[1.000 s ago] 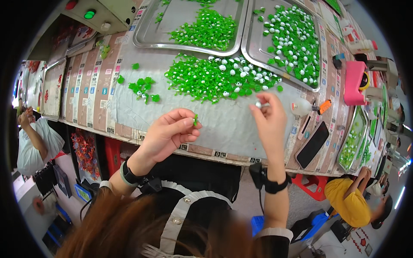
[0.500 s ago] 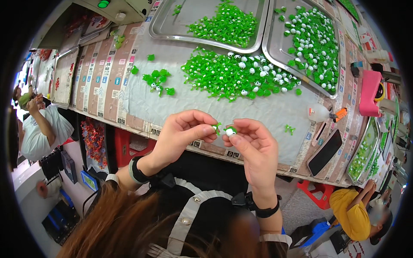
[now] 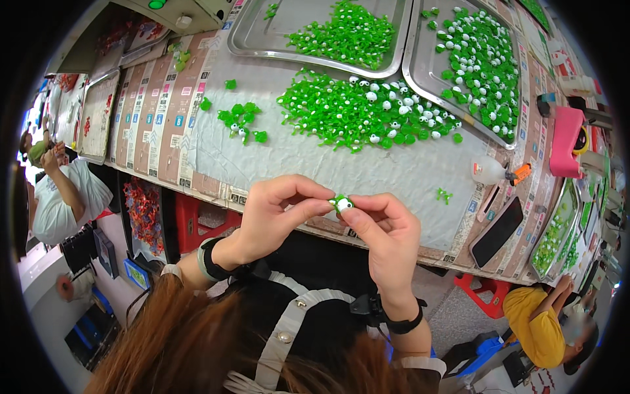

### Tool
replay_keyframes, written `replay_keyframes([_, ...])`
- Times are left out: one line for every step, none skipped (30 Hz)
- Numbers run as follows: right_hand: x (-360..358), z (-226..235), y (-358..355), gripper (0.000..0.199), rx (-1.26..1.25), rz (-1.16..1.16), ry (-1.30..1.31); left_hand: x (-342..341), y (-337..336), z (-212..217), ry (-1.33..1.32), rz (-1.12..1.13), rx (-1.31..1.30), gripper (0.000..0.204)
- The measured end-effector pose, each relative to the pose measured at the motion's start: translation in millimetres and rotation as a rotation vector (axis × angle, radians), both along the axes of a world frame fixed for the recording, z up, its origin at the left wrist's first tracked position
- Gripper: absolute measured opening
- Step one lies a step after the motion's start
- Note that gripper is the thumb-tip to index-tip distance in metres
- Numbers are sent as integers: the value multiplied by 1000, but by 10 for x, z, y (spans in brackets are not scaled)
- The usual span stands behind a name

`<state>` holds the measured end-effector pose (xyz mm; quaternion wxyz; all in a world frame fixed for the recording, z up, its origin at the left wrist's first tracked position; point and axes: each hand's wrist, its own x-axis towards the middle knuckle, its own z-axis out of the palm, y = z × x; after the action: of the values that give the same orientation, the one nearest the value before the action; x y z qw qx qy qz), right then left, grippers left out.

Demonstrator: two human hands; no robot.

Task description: The person assembles small green plastic toys by applying glue from a bottle to the body and attaching white eyes. The person handles the components one at a time, repeating the process for multiple units on a table covered with parts.

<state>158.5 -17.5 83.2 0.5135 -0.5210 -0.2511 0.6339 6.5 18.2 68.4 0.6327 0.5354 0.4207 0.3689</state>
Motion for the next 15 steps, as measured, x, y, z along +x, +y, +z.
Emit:
replay_keyframes([10, -1, -15, 12, 2, 17, 20, -8, 8, 9, 20, -22, 47, 11])
replay_keyframes([4, 7, -25, 12, 4, 23, 23, -20, 22, 22, 40, -44, 94, 10])
replay_keyframes([-1, 18, -33, 11, 6, 28, 26, -29, 36, 33, 58, -66, 141, 10])
replay_keyframes([-5, 26, -42, 11, 8, 33, 28, -43, 47, 45, 75, -99, 120, 9])
replay_keyframes([-8, 20, -57, 10, 21, 36, 7, -59, 57, 58, 92, -133, 99, 8])
replay_keyframes([-9, 0, -75, 10, 34, 40, -12, -66, 62, 70, 110, -164, 79, 8])
replay_keyframes([-10, -11, -90, 10, 47, 45, -31, -64, 64, 86, 86, -170, 35, 8])
replay_keyframes([-12, -9, -101, 10, 55, 35, -30, -62, 64, 104, 63, -176, -8, 8])
replay_keyframes([-20, 5, -110, 10, 62, 24, -30, -63, 65, 118, 38, -183, -52, 8])
replay_keyframes([-26, 18, -120, 10, 70, 12, -30, -63, 63, 124, 18, -184, -89, 8])
replay_keyframes([-31, 30, -129, 10, 77, 8, -53, -61, 62, 128, -2, -185, -126, 8])
replay_keyframes([-30, 41, -139, 10, 85, 2, -77, -51, 61, 130, -24, -186, -162, 8])
replay_keyframes([-27, 48, -148, 11, 93, -3, -101, -40, 63, 133, -35, -182, -151, 8])
replay_keyframes([-22, 47, -157, 11, 110, -3, -140, -28, 68, 135, -45, -178, -141, 9])
replay_keyframes([-15, 33, -166, 12, 127, -2, -177, -23, 75, 134, -53, -173, -130, 9])
